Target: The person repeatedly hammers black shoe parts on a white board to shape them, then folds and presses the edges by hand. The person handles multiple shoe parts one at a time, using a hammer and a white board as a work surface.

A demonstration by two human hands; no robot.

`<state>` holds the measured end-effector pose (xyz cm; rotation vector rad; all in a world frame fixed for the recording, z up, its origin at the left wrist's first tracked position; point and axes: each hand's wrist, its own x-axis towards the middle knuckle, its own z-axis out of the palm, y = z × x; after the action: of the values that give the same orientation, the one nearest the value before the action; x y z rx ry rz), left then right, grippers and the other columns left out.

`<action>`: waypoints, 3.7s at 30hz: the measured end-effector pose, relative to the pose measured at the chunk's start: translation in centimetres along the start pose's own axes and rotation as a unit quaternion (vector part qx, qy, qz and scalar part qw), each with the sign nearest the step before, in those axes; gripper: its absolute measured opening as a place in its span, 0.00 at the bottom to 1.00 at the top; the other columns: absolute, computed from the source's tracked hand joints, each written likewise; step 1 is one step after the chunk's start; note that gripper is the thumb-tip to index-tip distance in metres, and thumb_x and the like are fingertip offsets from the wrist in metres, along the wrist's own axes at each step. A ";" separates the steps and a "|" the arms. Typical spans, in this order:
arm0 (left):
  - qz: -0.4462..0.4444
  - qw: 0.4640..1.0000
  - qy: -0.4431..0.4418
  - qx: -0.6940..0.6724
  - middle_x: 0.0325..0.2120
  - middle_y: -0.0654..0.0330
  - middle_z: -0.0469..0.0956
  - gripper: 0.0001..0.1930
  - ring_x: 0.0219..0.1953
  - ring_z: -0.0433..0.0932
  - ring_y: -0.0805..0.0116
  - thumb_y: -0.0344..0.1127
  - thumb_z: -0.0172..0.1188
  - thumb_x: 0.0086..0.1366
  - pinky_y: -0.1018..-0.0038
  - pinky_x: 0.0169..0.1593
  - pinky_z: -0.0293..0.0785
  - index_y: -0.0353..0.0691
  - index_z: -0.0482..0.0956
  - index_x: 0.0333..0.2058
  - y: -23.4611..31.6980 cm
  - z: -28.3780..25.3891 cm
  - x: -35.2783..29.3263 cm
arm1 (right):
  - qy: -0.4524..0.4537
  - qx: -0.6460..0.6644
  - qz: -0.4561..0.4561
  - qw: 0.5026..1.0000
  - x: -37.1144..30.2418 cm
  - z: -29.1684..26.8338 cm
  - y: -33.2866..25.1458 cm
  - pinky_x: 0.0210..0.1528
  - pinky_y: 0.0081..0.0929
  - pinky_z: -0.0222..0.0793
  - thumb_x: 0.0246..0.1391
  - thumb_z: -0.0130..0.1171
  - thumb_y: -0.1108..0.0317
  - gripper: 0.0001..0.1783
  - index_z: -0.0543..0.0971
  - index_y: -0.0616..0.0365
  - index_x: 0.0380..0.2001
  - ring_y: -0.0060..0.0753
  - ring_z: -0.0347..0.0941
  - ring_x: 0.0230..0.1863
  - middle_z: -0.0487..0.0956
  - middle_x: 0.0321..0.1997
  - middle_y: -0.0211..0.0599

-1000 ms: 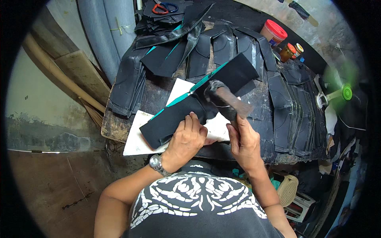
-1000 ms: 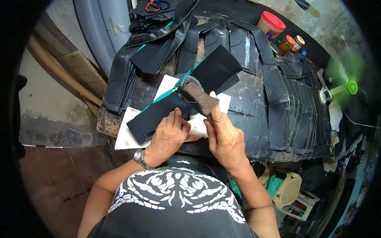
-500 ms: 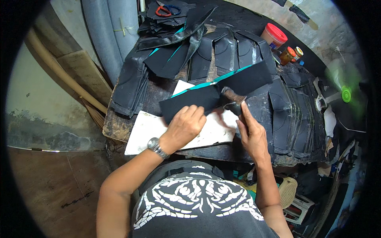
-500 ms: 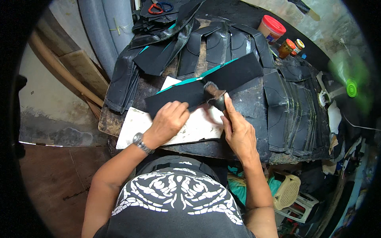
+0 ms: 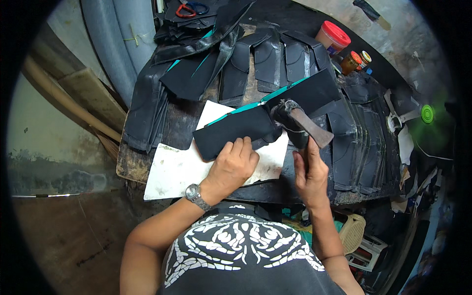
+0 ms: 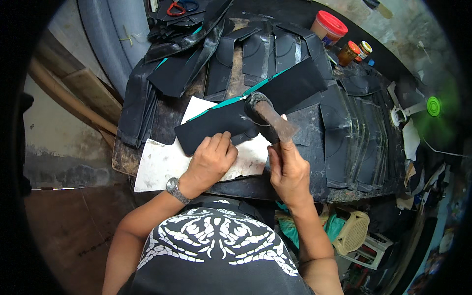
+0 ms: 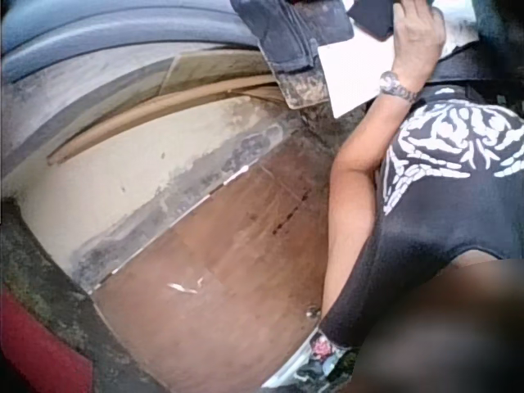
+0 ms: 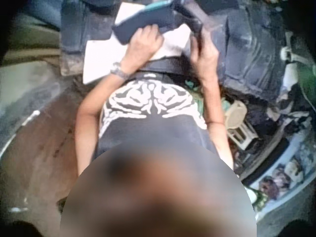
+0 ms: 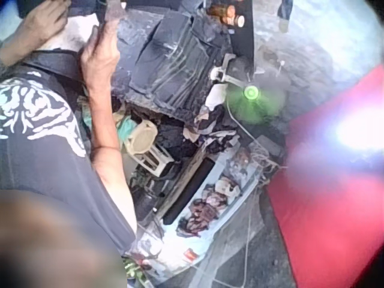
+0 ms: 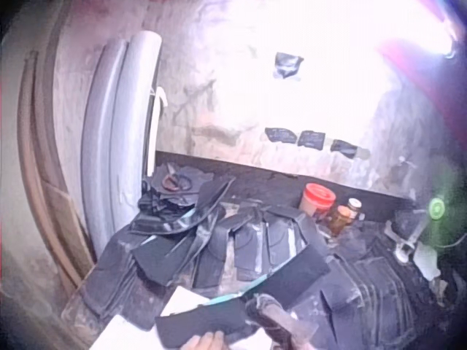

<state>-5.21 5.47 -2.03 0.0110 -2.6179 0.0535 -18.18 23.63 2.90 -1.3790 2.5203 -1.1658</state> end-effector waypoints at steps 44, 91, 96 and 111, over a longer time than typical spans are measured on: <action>-0.129 0.965 -0.045 -0.222 0.56 0.45 0.75 0.13 0.63 0.73 0.47 0.23 0.59 0.61 0.55 0.64 0.70 0.33 0.80 0.45 -2.0 -3.7 -6.8 | -0.102 -0.057 -0.086 0.989 -0.6 1.8 -0.7 0.37 0.40 0.80 0.57 0.65 0.78 0.35 0.70 0.56 0.69 0.52 0.84 0.37 0.84 0.46 0.49; -0.194 0.957 -0.030 -0.213 0.58 0.48 0.75 0.10 0.65 0.72 0.53 0.23 0.64 0.60 0.56 0.65 0.60 0.39 0.83 0.41 -2.0 -3.9 -8.4 | -0.005 0.091 -0.093 0.991 -1.3 3.1 -2.9 0.33 0.21 0.66 0.64 0.60 0.78 0.31 0.66 0.65 0.69 0.22 0.67 0.28 0.76 0.32 0.35; -0.174 0.959 -0.062 -0.217 0.63 0.47 0.72 0.09 0.72 0.65 0.54 0.24 0.61 0.63 0.50 0.69 0.55 0.40 0.84 0.41 -2.0 -4.8 -9.2 | -0.184 -0.063 -0.097 0.976 -1.7 2.9 -3.3 0.34 0.41 0.78 0.55 0.66 0.77 0.39 0.67 0.52 0.71 0.53 0.82 0.32 0.83 0.40 0.49; -0.137 0.920 -0.128 -0.344 0.66 0.50 0.71 0.13 0.71 0.66 0.55 0.29 0.64 0.64 0.52 0.72 0.52 0.46 0.88 0.47 -5.2 -6.5 -9.3 | -0.107 0.000 -0.121 0.987 -1.5 4.4 -5.3 0.29 0.43 0.75 0.57 0.67 0.70 0.42 0.66 0.38 0.73 0.47 0.78 0.26 0.80 0.32 0.40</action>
<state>6.12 0.50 -0.89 0.1448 -2.7145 -1.0252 -11.86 20.44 2.64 -1.7469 2.2556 -0.9867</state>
